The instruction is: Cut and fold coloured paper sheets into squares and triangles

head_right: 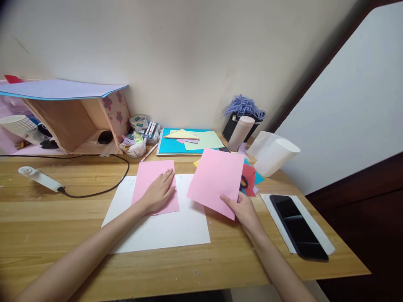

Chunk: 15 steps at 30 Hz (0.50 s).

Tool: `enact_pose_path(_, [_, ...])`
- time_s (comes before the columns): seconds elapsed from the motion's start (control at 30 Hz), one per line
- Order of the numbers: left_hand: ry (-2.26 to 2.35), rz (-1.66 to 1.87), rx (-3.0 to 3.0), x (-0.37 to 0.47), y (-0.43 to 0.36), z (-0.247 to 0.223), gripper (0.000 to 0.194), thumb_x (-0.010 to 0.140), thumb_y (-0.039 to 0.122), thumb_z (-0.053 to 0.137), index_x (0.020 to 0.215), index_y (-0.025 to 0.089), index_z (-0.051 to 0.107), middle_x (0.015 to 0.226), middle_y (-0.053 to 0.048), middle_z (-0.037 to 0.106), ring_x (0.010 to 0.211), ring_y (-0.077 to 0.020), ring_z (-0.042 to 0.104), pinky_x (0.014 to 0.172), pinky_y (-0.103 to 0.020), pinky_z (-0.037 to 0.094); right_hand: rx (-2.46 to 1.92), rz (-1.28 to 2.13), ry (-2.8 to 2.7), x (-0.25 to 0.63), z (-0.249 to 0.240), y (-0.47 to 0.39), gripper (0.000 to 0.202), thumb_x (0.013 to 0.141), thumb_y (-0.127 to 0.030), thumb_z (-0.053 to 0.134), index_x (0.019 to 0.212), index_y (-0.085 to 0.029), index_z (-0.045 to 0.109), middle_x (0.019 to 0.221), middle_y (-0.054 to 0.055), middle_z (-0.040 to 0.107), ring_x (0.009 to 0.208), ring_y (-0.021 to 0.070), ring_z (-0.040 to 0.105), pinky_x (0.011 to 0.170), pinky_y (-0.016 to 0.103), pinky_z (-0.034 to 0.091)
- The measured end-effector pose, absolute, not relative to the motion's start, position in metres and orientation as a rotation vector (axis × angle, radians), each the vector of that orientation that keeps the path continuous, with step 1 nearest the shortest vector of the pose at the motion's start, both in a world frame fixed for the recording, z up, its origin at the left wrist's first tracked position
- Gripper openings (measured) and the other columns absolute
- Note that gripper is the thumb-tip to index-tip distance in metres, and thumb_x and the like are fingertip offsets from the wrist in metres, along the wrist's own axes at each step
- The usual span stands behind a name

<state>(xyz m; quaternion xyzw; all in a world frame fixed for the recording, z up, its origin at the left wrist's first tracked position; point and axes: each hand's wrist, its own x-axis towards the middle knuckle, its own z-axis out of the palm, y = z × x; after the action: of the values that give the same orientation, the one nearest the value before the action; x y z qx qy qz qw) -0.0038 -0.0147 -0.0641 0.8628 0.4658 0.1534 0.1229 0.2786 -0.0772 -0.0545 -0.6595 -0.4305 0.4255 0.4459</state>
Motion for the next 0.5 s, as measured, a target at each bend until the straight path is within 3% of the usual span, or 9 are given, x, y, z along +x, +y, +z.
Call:
enact_pose_path(0.13, [1.134,0.661,2.339,-0.003,-0.025,-0.045,0.046,0.088,0.042,0.027,0.123,0.017,0.043,0.135,-0.009,0.037,0.125,-0.0205,0.03,0.104,-0.038,0.023,-1.407,1.083,-1.003,0.246,-0.053,-0.06,0.044,0.064,-0.04,0.067,0.1,-0.017,0.056,0.108,0.01,0.062,0.098,0.0265,0.058,0.08,0.037,0.05])
enact_pose_path(0.27, [1.134,0.805,1.817,-0.002,-0.032,-0.038,0.042,0.086,0.047,0.03,0.093,0.016,0.058,0.1,-0.008,0.06,0.095,-0.0215,0.053,0.085,-0.035,0.041,-1.268,1.183,-1.067,0.2,-0.049,-0.043,0.041,0.065,-0.038,0.067,0.097,-0.015,0.057,0.104,0.011,0.064,0.093,0.0249,0.06,0.079,0.035,0.049])
enact_pose_path(0.37, [1.2,0.934,1.458,-0.007,-0.028,-0.044,0.039,0.084,0.047,0.035,0.079,0.015,0.056,0.088,-0.006,0.061,0.088,-0.0208,0.053,0.081,-0.034,0.041,-1.243,1.245,-1.167,0.188,-0.05,-0.031,0.041,0.065,-0.04,0.066,0.095,-0.015,0.058,0.1,0.011,0.065,0.09,0.0256,0.061,0.076,0.035,0.05])
enact_pose_path(0.5, [0.93,0.944,1.14,-0.015,-0.017,-0.052,0.031,0.082,0.041,0.045,0.081,0.013,0.057,0.088,-0.006,0.062,0.086,-0.0207,0.055,0.081,-0.035,0.041,-1.344,1.093,-1.191,0.207,-0.053,-0.015,0.038,0.074,-0.045,0.054,0.099,-0.016,0.06,0.101,0.009,0.065,0.099,0.0254,0.057,0.082,0.036,0.046])
